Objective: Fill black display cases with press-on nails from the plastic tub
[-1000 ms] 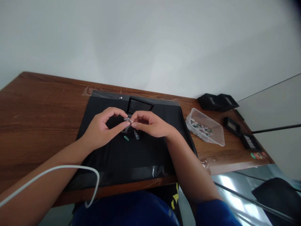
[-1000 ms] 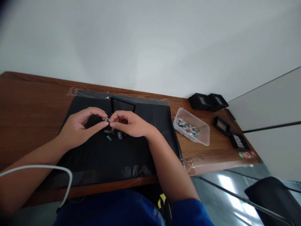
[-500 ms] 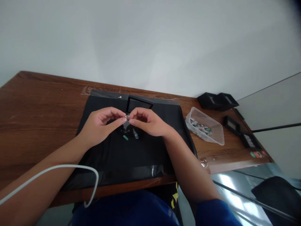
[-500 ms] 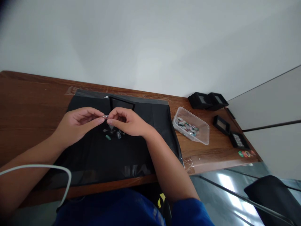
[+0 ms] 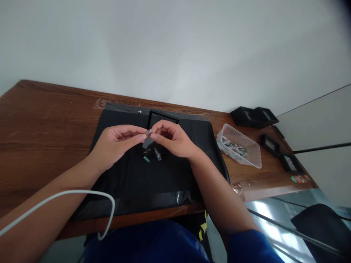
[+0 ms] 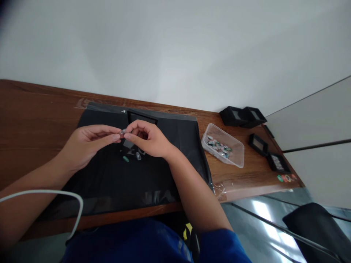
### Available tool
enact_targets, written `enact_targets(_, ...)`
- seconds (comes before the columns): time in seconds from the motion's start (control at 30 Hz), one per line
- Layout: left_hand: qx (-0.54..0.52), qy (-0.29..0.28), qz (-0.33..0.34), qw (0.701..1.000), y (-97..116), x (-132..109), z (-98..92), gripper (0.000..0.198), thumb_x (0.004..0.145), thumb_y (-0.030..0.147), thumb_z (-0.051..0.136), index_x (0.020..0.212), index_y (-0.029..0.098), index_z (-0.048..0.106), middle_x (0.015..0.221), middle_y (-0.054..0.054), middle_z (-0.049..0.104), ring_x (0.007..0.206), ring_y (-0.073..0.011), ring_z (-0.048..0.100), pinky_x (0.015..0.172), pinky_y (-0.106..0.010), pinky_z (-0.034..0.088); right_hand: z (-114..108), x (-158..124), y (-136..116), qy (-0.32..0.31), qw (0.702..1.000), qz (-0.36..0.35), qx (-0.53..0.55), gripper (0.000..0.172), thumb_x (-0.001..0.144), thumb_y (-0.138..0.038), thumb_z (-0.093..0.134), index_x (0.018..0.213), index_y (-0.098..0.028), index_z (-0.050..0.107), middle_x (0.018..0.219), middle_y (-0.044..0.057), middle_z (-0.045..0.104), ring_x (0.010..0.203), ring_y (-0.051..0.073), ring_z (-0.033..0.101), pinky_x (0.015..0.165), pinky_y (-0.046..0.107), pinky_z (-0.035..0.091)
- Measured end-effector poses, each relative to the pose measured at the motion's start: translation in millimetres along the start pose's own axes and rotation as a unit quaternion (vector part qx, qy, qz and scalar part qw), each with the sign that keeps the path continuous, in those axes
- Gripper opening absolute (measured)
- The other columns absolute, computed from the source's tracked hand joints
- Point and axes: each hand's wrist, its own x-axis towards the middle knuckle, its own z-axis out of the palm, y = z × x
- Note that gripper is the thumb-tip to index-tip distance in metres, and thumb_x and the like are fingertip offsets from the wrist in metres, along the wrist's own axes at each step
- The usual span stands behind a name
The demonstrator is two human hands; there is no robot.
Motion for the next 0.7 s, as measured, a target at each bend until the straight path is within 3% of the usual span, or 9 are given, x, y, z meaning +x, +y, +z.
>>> enact_targets(0.27,-0.032,-0.014,-0.044,0.998,0.2,0.4,0.5,0.055,0.064,0.059,0.113,0.105,0.026,0.096,0.097,-0.007,0.093,0.090,-0.0244,0.090,0.094,-0.037,0.076,4.6,3.0,6.3,-0.007,0.999,-0.009,0.030,0.044,0.102,-0.062,0.084,0.103,-0.021,0.069,0.081,-0.003,0.067,0.068,0.010,0.057,0.066,0.025,0.048)
enact_targets(0.4,-0.023,-0.018,-0.056,0.998,0.9,-0.1,-0.3,0.059,0.063,0.060,0.113,0.108,0.026,0.096,0.097,-0.007,0.093,0.094,-0.0267,0.090,0.099,-0.041,0.076,4.5,2.3,0.1,-0.015,0.999,-0.007,0.030,0.042,0.105,-0.061,0.080,0.100,-0.021,0.067,0.074,-0.006,0.061,0.065,0.009,0.053,0.062,0.025,0.044)
enact_targets(0.6,-0.023,-0.026,-0.049,0.998,2.5,-0.2,1.2,0.049,0.074,0.062,0.106,0.106,0.026,0.096,0.092,-0.007,0.092,0.088,-0.0280,0.090,0.088,-0.041,0.077,2.2,1.0,-1.5,-0.012,1.000,-0.007,0.006,0.037,0.109,-0.056,0.073,0.101,-0.021,0.069,0.077,-0.004,0.064,0.068,0.011,0.053,0.063,0.025,0.043)
enact_targets(0.7,-0.005,-0.030,-0.030,0.999,1.3,-1.7,0.7,0.048,0.079,0.061,0.103,0.112,0.027,0.096,0.096,-0.008,0.093,0.092,-0.0295,0.091,0.094,-0.045,0.077,1.5,0.9,0.1,-0.005,1.000,0.006,-0.006,0.036,0.110,-0.055,0.072,0.101,-0.021,0.068,0.077,-0.004,0.065,0.064,0.010,0.050,0.060,0.025,0.040)
